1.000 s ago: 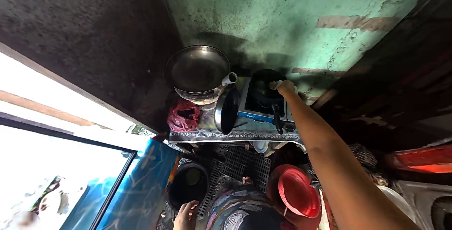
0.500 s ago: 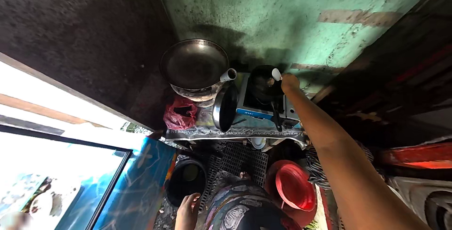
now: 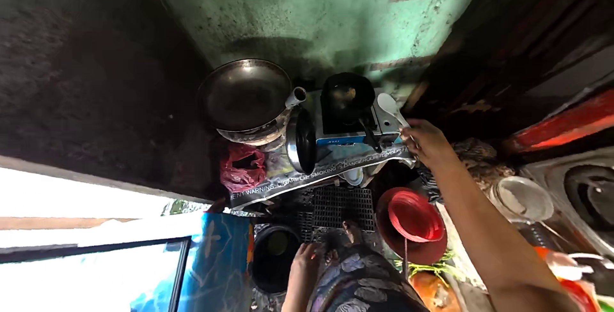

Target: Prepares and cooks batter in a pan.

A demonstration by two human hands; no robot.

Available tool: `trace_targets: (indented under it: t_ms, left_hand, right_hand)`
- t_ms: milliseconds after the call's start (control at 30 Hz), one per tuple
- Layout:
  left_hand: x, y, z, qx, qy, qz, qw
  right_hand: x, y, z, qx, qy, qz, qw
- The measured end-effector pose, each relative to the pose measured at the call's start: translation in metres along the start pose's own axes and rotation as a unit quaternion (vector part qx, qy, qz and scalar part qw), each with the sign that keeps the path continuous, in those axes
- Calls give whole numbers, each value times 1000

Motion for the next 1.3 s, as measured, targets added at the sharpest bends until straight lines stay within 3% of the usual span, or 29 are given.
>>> trace_targets:
  t_ms: [100,200,367,633,767,900,1000,1133,1300]
  left_hand:
    - [9,23,-10,74,-74,-26,994]
    - [23,41,-12,135,-154,-77,976]
    - [55,78,-2,192,-205,-149,948]
    - [138,144,74,312,-317,-257,858]
    - [198,186,143,421,-344,-263,797]
    - [259,213,230,547,-368,-219,719]
    - [291,226,292,595,-402,-231,656]
    - [316,242,353,635,-424,-251,595]
    - [345,268,395,676,-447,-261,525]
  right_hand:
    - [-59,71,4,-18,21,-81,996]
    - [-101,110,69,-9,41,-97,994]
    - [-156,153,170,-15,114,-142,983]
    - [-214,233,345,20,137,-325,936]
    - [-272,275,480,20,274,-309,911]
    - [-320,322,615,20,487,-216,846]
    - [-348,358,698,75,604,-121,785]
    - [-383,382,786,184,677,8,713]
    - [-443,411,849,314,719,45,618]
Point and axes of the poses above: each hand's wrist, its own z-axis away from the middle knuckle, its own x-axis out of the palm, y = z × x, the point moved 3 cm from there along -z, towards the middle knuckle, and after that the axes turned 14 degrees about -z, right-handed, at the moved point
